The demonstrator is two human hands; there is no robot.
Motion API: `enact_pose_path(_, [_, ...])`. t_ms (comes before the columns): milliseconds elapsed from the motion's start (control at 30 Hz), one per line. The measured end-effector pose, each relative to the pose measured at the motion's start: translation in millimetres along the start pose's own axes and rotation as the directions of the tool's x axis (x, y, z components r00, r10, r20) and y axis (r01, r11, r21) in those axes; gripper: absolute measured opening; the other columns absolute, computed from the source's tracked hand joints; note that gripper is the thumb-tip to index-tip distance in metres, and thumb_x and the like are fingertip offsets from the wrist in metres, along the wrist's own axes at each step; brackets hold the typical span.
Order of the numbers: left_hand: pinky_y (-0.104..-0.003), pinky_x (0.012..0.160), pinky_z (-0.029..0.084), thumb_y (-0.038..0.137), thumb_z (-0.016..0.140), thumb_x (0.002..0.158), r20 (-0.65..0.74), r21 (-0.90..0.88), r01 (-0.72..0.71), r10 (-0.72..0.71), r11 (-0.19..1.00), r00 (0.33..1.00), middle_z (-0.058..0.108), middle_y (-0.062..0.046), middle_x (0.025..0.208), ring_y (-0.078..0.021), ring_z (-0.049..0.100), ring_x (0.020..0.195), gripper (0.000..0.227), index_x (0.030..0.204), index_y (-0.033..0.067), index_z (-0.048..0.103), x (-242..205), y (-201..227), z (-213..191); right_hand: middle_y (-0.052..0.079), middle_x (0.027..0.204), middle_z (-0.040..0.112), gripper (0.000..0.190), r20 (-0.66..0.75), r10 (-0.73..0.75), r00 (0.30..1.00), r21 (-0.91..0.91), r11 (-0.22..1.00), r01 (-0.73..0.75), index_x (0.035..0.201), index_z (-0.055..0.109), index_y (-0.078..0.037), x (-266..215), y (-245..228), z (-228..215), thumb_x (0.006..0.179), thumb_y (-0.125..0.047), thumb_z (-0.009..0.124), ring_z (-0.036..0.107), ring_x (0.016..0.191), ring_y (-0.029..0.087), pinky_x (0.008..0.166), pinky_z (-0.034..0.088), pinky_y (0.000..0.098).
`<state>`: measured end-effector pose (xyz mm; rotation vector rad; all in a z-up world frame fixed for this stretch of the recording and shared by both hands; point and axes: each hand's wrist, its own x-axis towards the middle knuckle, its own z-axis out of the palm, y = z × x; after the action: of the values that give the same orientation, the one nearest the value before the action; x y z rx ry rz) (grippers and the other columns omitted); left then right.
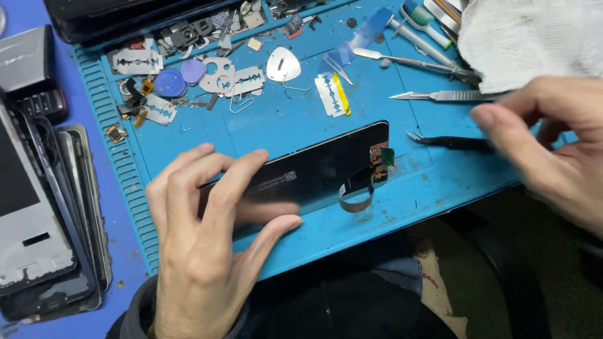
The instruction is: Cleaning a smartphone screen assembly using a swab and cloth.
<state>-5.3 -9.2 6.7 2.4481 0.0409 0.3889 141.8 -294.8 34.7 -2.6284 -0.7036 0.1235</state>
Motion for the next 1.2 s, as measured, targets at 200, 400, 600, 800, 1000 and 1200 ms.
enact_pose_path(200, [-0.047,0.105,0.046,0.018,0.092,0.076,-0.009,-0.009,-0.030,0.030,1.000,1.000,0.049,-0.017,0.127,-0.0397,0.044,0.130,0.066,0.133,0.0034,0.061,-2.0,-0.5,-4.1,0.021,0.115,0.071,0.029,0.040,-0.083,0.996,0.208,0.975,0.073,0.122,0.056,0.013,15.0,-39.2,-4.8,0.095,0.013,0.068,0.062,0.082,0.022,0.074,0.056,0.0316])
enact_pose_path(400, [-0.041,0.097,0.048,0.023,0.091,0.075,-0.008,0.023,-0.005,0.005,1.000,1.000,0.052,-0.016,0.126,-0.0357,0.045,0.125,0.073,0.139,0.0021,0.060,-4.4,-7.2,-2.2,0.013,0.091,0.075,0.014,0.070,-0.106,0.992,0.047,0.994,0.103,0.101,0.075,0.005,12.8,-60.1,2.1,0.087,0.007,0.073,0.061,0.058,0.017,0.051,0.051,0.0272])
enact_pose_path(600, [-0.045,0.103,0.045,0.036,0.089,0.080,0.033,0.092,-0.013,0.010,0.996,0.999,0.049,-0.020,0.135,-0.0359,0.044,0.124,0.084,0.148,0.0031,0.052,-7.5,-17.0,2.4,0.015,0.088,0.073,0.040,0.091,0.028,0.995,0.241,0.969,-0.049,0.124,0.060,0.007,0.4,-47.8,12.5,0.086,0.009,0.074,0.059,0.059,0.014,0.050,0.043,0.0216])
enact_pose_path(800, [-0.073,0.119,0.023,0.039,0.083,0.081,0.067,0.128,-0.030,0.022,0.991,0.997,0.053,-0.015,0.141,-0.0376,0.044,0.135,0.080,0.146,0.0049,0.051,-4.7,-13.0,-1.4,0.019,0.116,0.064,0.022,0.014,-0.098,0.995,0.077,0.992,0.097,0.108,0.069,0.008,-8.4,-39.0,15.3,0.088,0.018,0.071,0.055,0.070,0.019,0.060,0.043,0.0276])
enact_pose_path(1000, [-0.076,0.121,0.014,0.046,0.086,0.078,0.093,0.100,-0.074,0.065,0.992,0.994,0.053,-0.018,0.145,-0.0436,0.043,0.143,0.092,0.148,-0.0004,0.047,3.8,7.7,2.9,0.023,0.143,0.065,0.045,0.080,-0.385,0.919,-0.274,0.878,0.392,0.126,0.076,-0.001,-10.6,-36.5,30.7,0.083,-0.010,0.079,0.049,0.143,0.052,0.124,0.043,0.0634])
enact_pose_path(1200, [-0.082,0.115,0.039,0.012,0.068,0.095,-0.065,-0.042,-0.012,0.010,0.999,0.998,0.065,-0.010,0.113,-0.0351,0.066,0.122,0.043,0.137,0.0060,0.064,24.4,27.9,38.9,0.028,0.153,0.058,0.045,0.174,-0.410,0.896,-0.335,0.831,0.445,0.130,0.075,-0.011,-3.9,-37.8,40.4,0.087,-0.021,0.069,0.037,0.150,0.058,0.129,0.025,0.0790])
